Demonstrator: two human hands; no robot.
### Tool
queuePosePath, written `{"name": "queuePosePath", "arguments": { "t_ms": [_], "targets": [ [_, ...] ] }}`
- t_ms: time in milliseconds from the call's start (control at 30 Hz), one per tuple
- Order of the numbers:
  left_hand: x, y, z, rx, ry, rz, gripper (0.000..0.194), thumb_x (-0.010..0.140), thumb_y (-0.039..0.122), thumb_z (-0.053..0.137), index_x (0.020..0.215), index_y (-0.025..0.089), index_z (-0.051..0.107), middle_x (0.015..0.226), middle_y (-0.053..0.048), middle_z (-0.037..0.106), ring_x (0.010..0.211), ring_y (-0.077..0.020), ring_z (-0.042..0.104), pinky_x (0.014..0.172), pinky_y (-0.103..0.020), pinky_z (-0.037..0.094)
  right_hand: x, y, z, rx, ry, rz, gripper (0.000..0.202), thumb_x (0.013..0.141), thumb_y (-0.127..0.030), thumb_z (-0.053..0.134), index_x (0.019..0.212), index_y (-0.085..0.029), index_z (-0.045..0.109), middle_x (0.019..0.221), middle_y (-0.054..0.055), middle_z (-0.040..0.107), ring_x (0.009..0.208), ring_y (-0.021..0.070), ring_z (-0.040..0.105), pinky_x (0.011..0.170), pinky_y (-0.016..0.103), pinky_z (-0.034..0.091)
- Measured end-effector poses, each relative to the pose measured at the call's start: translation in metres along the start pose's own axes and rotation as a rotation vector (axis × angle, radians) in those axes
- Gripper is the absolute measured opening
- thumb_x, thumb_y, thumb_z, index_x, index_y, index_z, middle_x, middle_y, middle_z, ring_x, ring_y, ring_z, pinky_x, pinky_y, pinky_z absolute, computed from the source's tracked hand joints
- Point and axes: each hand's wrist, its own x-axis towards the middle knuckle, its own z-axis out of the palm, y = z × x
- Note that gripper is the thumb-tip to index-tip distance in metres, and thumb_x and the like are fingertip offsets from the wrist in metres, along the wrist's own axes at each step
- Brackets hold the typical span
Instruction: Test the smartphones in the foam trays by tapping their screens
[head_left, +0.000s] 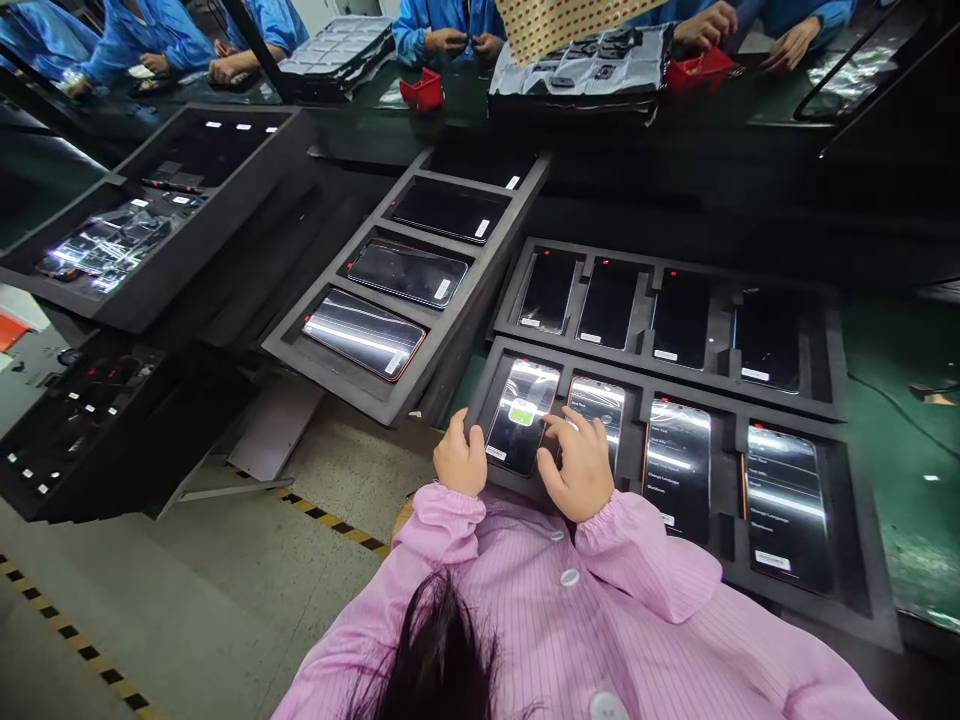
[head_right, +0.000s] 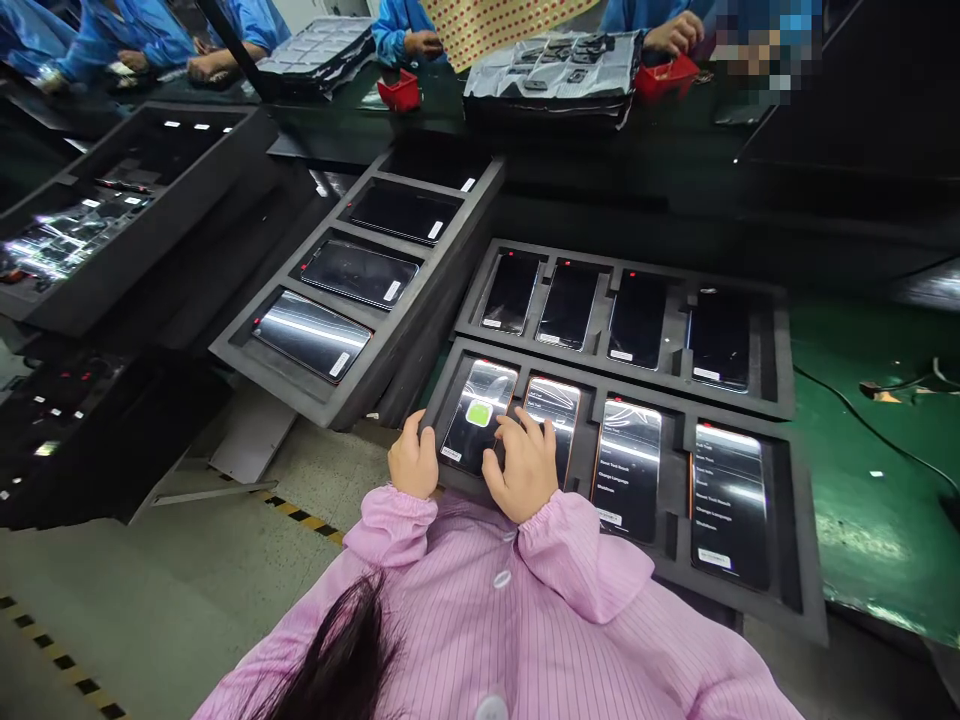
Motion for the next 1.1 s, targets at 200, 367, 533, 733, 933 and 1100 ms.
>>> {"name": "queuePosePath", "arguments": {
  "t_ms": [200,367,533,733,933,1100],
  "targets": [
    [0.000,0.001,-0.001,0.008,-0.001,-0.008,0.039,0.084,0.029,0.034,0.116,0.016,0.053,0.103,-0.011,0.066,0.091,-0.0230,0.062,0.077,-0.031,0.043,0.011,0.003,0.004,0.021,-0.024,-0.048,0.010,0.077,-0.021,0.042,0.086,-0.019,0.045,0.115,0.013,0.059,0.123,0.0307,0.036,0.099,0.058,0.023],
    [0.000,0.002,-0.002,0.002,0.003,-0.007,0.038,0.084,0.029,0.035,0.114,0.016,0.054,0.099,-0.011,0.067,0.090,-0.0222,0.062,0.076,-0.031,0.044,0.020,0.001,0.010,0.015,-0.051,-0.091,0.011,0.073,-0.017,0.043,0.084,-0.019,0.044,0.119,0.014,0.056,0.126,0.0320,0.032,0.098,0.062,0.023],
    [0.000,0.000,-0.001,-0.011,0.014,0.012,0.038,0.084,0.029,0.035,0.115,0.016,0.053,0.100,-0.011,0.067,0.090,-0.0226,0.062,0.076,-0.032,0.044,0.028,-0.002,0.012,-0.018,-0.089,-0.091,0.013,0.072,-0.016,0.043,0.085,-0.018,0.045,0.123,0.015,0.053,0.127,0.0337,0.029,0.097,0.063,0.023],
    [0.000,-0.007,0.005,-0.035,0.072,0.087,0.040,0.084,0.029,0.034,0.118,0.015,0.051,0.106,-0.012,0.064,0.093,-0.0211,0.061,0.079,-0.032,0.045,0.018,-0.010,0.003,-0.014,-0.135,-0.204,0.010,0.074,-0.015,0.042,0.081,-0.018,0.049,0.116,0.012,0.058,0.125,0.0319,0.034,0.097,0.062,0.023],
    [-0.003,-0.011,0.004,0.125,0.172,0.525,0.035,0.080,0.028,0.041,0.109,0.021,0.061,0.130,-0.011,0.046,0.124,-0.0269,0.036,0.097,-0.043,0.033,-0.021,0.006,-0.026,-0.092,-0.027,-0.198,0.016,0.078,-0.018,0.044,0.088,-0.018,0.057,0.118,0.009,0.058,0.124,0.0299,0.037,0.098,0.055,0.024],
    [-0.002,-0.009,-0.004,0.270,0.063,0.614,0.035,0.079,0.027,0.045,0.110,0.027,0.062,0.135,-0.009,0.041,0.128,-0.0308,0.027,0.095,-0.047,0.033,-0.054,0.034,-0.043,-0.168,0.140,-0.038,0.020,0.080,-0.022,0.044,0.091,-0.017,0.060,0.118,0.011,0.057,0.124,0.0310,0.037,0.098,0.052,0.027]
  ]
}}
